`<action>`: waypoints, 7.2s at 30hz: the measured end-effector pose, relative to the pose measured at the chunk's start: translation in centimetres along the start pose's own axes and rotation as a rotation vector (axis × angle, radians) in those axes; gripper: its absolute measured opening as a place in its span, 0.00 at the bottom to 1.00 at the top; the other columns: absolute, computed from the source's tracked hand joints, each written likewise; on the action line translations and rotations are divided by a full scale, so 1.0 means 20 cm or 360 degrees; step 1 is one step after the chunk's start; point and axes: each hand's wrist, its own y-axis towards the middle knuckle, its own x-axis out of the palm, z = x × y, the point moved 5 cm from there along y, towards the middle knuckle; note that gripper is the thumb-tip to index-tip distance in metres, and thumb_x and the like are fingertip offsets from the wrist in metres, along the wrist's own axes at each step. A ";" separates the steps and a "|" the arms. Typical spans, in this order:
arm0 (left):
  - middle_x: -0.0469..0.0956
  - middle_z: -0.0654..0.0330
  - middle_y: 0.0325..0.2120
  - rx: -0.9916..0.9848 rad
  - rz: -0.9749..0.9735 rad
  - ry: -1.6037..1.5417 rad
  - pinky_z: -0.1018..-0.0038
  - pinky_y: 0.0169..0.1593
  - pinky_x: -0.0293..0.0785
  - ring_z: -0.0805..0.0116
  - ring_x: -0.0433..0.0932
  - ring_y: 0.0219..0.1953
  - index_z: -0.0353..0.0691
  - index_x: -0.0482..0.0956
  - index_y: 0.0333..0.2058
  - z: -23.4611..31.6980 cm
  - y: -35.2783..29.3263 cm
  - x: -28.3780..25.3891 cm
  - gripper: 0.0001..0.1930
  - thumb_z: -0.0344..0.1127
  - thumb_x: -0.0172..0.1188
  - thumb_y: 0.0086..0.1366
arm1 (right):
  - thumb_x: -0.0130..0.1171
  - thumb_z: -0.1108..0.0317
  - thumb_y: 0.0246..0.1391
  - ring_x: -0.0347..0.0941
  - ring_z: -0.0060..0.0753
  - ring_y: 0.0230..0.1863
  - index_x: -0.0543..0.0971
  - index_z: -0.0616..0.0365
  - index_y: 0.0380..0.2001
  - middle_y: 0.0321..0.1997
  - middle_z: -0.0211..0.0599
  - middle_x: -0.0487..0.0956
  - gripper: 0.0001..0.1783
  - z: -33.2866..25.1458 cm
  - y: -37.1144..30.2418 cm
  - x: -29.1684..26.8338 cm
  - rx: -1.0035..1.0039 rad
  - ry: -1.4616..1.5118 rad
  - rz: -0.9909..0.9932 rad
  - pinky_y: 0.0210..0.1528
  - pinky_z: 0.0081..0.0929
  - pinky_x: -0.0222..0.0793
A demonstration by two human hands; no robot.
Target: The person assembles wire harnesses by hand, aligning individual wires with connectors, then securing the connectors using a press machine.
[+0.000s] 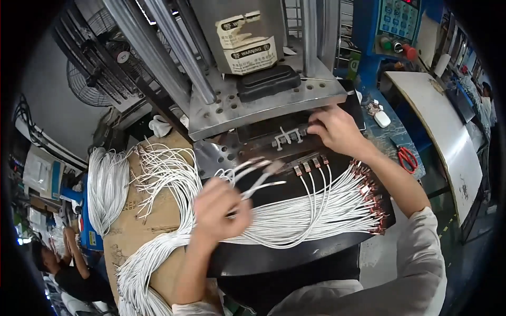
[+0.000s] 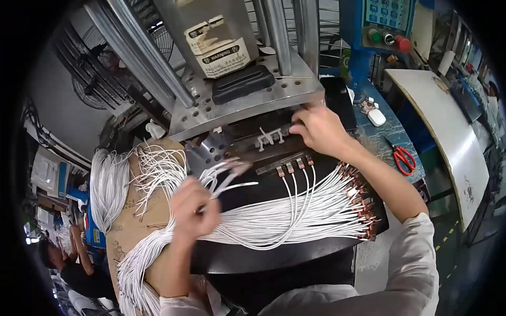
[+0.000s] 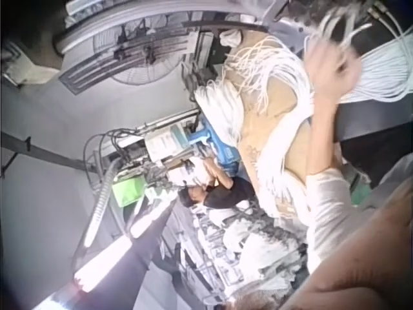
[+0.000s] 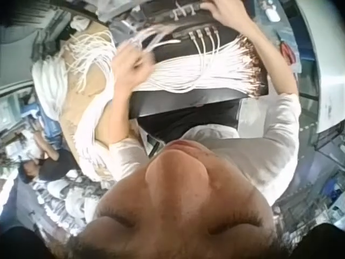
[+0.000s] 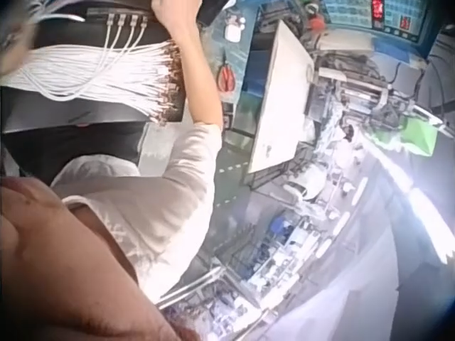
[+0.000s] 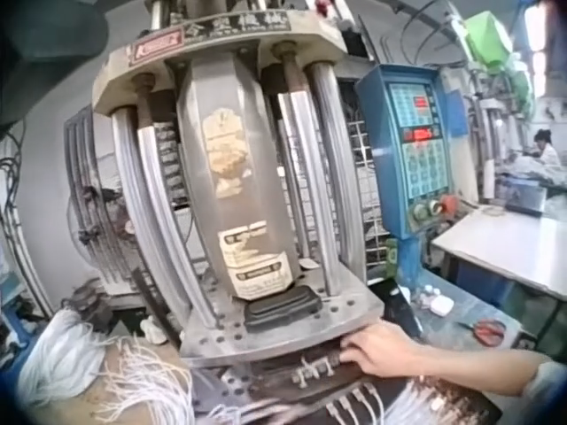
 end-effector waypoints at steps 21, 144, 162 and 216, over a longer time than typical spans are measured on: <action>0.76 0.53 0.45 -0.0387 -0.0555 0.0204 0.56 0.53 0.65 0.53 0.73 0.49 0.35 0.80 0.43 0.35 0.03 0.57 0.19 0.43 0.65 0.61 | 0.62 0.71 0.55 0.75 0.46 0.49 0.78 0.66 0.42 0.42 0.46 0.80 0.13 -0.02 -0.19 -0.17 -0.0098 0.0127 -0.1039 0.51 0.36 0.69; 0.74 0.45 0.51 -0.2279 0.0124 -0.0156 0.60 0.54 0.72 0.55 0.74 0.50 0.29 0.69 0.56 0.58 -1.56 0.23 0.21 0.39 0.51 0.72 | 0.38 0.51 0.69 0.63 0.32 0.64 0.70 0.57 0.58 0.63 0.29 0.70 0.26 -0.57 -1.77 0.17 0.2724 0.2603 0.0738 0.66 0.30 0.57; 0.81 0.46 0.38 -0.0243 -0.1097 0.0106 0.61 0.49 0.74 0.44 0.78 0.42 0.30 0.79 0.40 0.13 -0.07 0.52 0.10 0.19 0.57 0.59 | 0.56 0.65 0.57 0.78 0.48 0.40 0.80 0.63 0.32 0.35 0.44 0.80 0.11 -0.47 -0.27 0.03 -0.0091 0.0569 -0.0770 0.42 0.40 0.74; 0.78 0.58 0.22 -0.1579 -0.0407 -0.1624 0.71 0.26 0.69 0.71 0.73 0.22 0.29 0.78 0.33 -0.06 -0.09 0.89 0.10 0.32 0.54 0.68 | 0.47 0.45 0.68 0.66 0.45 0.63 0.72 0.67 0.57 0.62 0.50 0.71 0.32 -0.22 -0.15 -0.02 0.0188 0.1040 -0.1117 0.66 0.35 0.57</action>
